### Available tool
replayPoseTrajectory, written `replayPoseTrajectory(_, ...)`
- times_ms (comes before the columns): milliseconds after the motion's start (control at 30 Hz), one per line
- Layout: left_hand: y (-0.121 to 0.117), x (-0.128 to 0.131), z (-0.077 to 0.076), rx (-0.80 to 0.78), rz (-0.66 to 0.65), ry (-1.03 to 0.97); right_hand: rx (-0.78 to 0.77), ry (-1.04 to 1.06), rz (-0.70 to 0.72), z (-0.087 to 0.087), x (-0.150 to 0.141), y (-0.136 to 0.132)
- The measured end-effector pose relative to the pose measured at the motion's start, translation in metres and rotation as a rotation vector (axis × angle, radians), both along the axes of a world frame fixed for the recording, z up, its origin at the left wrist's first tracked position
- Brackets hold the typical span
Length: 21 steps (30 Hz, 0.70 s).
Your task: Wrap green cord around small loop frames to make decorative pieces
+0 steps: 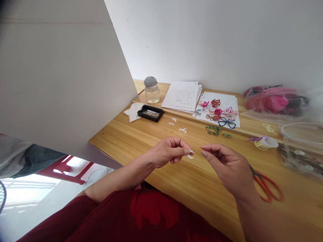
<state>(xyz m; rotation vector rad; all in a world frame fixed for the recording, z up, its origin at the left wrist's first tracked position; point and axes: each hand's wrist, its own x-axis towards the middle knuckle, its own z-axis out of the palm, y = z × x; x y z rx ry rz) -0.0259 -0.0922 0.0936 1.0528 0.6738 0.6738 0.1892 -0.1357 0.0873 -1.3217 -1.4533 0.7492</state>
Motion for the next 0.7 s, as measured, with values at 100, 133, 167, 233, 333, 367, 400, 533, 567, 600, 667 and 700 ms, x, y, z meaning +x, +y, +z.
replayPoseTrajectory(100, -0.008, 0.002, 0.003, 0.009, 0.048, -0.043, 0.006, 0.102, 0.017, -0.005, -0.007, -0.008)
replayPoseTrajectory(133, -0.01, 0.003, 0.004, 0.014, 0.068, -0.055, 0.007, 0.127, 0.024, -0.007, -0.009, -0.011)
replayPoseTrajectory(167, -0.012, 0.004, 0.005, 0.018, 0.087, -0.062, 0.009, 0.138, 0.03, -0.01, -0.012, -0.014)
replayPoseTrajectory(233, -0.017, 0.005, 0.005, 0.029, 0.123, -0.066, 0.026, 0.119, 0.01, -0.013, -0.017, -0.021)
replayPoseTrajectory(333, -0.023, 0.005, 0.004, 0.044, 0.161, -0.073, 0.097, 0.028, -0.044, -0.016, -0.02, -0.031)
replayPoseTrajectory(367, -0.024, 0.006, 0.004, 0.047, 0.173, -0.08, 0.125, -0.015, -0.046, -0.016, -0.02, -0.033)
replayPoseTrajectory(400, -0.026, 0.006, 0.003, 0.05, 0.184, -0.087, 0.153, -0.057, -0.041, -0.017, -0.02, -0.035)
replayPoseTrajectory(533, -0.032, 0.008, 0.002, 0.075, 0.22, -0.087, 0.225, -0.196, -0.041, -0.018, -0.017, -0.043)
replayPoseTrajectory(567, -0.034, 0.008, 0.002, 0.086, 0.225, -0.08, 0.237, -0.223, -0.055, -0.017, -0.018, -0.046)
replayPoseTrajectory(600, -0.036, 0.009, 0.001, 0.096, 0.23, -0.074, 0.249, -0.248, -0.075, -0.016, -0.018, -0.048)
replayPoseTrajectory(667, -0.039, 0.01, 0.001, 0.116, 0.237, -0.068, 0.271, -0.292, -0.116, -0.013, -0.021, -0.053)
replayPoseTrajectory(700, -0.04, 0.011, 0.001, 0.122, 0.241, -0.068, 0.281, -0.311, -0.131, -0.011, -0.023, -0.056)
